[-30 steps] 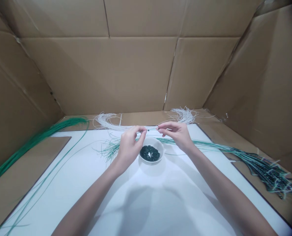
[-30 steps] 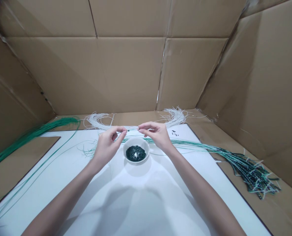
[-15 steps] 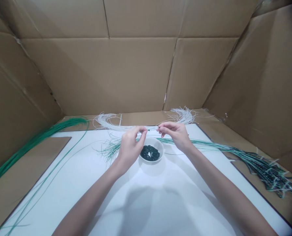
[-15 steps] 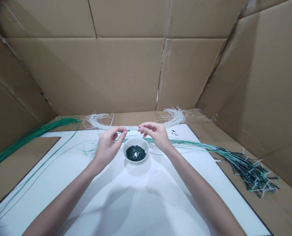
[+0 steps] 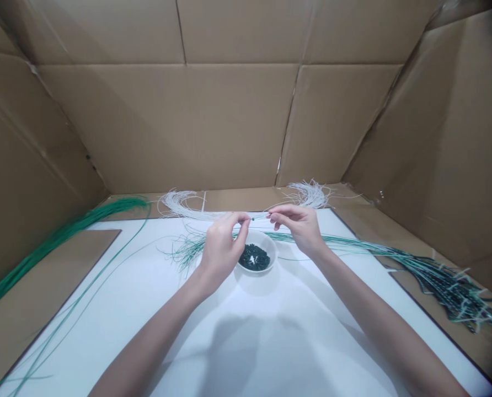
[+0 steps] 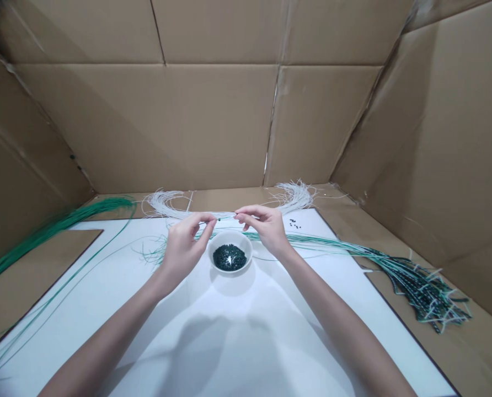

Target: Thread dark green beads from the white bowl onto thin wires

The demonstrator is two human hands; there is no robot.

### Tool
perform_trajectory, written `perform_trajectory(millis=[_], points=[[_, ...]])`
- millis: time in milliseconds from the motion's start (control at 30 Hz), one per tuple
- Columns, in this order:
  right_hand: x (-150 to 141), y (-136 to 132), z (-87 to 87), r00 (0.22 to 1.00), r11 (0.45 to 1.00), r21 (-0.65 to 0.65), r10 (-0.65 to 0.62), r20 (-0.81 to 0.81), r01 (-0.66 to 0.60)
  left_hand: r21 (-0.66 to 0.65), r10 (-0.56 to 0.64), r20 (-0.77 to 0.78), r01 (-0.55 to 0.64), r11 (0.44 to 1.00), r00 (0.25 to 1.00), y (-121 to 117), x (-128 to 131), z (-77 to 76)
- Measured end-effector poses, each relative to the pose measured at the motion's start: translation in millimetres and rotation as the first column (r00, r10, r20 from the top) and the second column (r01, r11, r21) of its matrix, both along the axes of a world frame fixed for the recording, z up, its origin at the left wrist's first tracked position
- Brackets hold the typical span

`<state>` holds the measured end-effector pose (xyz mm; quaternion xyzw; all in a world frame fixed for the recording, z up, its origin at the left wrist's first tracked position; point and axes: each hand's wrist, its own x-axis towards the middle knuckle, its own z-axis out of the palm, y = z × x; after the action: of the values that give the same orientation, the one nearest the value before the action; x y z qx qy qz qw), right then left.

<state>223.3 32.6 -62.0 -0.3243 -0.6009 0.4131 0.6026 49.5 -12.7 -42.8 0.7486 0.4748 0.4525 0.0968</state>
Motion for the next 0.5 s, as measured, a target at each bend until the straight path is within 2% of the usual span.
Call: perform_trajectory(millis=[300, 500], points=[[2.4, -4.0, 4.5, 0.995, 0.997, 0.051, -0.058, 0.082, 0.054, 0.061, 0.025, -0.002, -0.024, 0.998, 1.0, 2.4, -0.8, -2.3], [0.1, -3.7, 4.4, 0.999, 1.0, -0.018, 0.018, -0.043, -0.019, 0.089, 0.065, 0.052, -0.069, 0.994, 0.997, -2.3, -0.3, 4.9]])
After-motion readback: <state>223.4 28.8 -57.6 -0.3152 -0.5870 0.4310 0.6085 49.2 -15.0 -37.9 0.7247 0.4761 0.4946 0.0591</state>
